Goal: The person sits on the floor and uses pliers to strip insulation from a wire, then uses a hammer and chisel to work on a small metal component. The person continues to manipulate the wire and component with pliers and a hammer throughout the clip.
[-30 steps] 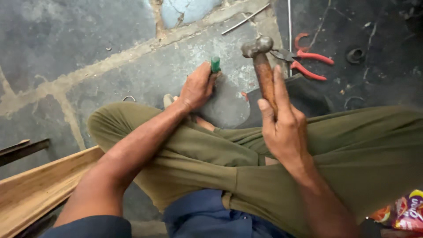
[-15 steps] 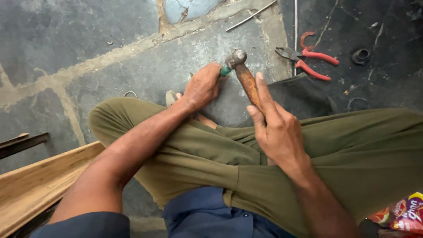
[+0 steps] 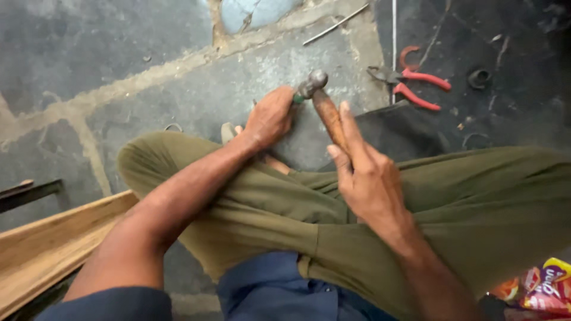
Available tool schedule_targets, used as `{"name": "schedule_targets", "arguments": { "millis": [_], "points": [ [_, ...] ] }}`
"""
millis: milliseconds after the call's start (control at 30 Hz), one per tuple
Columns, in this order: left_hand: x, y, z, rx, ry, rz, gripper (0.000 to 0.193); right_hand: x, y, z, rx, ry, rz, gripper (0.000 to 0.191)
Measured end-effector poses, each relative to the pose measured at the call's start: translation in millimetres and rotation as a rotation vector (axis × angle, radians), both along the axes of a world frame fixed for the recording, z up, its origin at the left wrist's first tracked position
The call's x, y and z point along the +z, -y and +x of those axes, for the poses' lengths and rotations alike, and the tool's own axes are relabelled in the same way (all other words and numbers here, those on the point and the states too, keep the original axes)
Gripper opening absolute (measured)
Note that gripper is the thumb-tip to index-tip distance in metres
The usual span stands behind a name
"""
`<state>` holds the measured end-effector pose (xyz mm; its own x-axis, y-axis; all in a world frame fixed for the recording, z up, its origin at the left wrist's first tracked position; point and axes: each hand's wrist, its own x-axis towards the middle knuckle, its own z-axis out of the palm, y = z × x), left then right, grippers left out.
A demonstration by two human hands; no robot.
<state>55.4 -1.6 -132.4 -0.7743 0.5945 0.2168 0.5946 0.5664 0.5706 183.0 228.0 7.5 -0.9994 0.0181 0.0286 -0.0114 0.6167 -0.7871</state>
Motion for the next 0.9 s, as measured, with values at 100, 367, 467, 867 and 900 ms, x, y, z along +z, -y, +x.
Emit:
{"name": "schedule_targets", "arguments": {
  "millis": [100,367,467,867,900],
  "points": [
    [1.7,2.0,1.3,0.069,0.072,0.020,0.015,0.2,0.2,-0.4,-0.019,-0.079,-0.038,0.062],
    [4.1,-1.6,-1.0,0.144,0.117,0.078,0.014,-3.2,-17.5,-0.9,-0.078,-0.191,-0.078,0.058],
    [4.0,-0.9,-0.1,0.113,0.122,0.041,0.014,-7.2,-18.7,0.6,-0.068,-0.189,-0.101,0.059],
    [4.6,2.4,2.9,0.024,0.052,0.010,0.012,22.8,-3.4,13.3,-0.276,-0.261,-0.391,0.067],
    [5.0,2.3,2.6,0.028,0.069,0.002,0.012,21.8,-2.1,12.4,-0.185,-0.276,-0.273,0.062]
  ]
}}
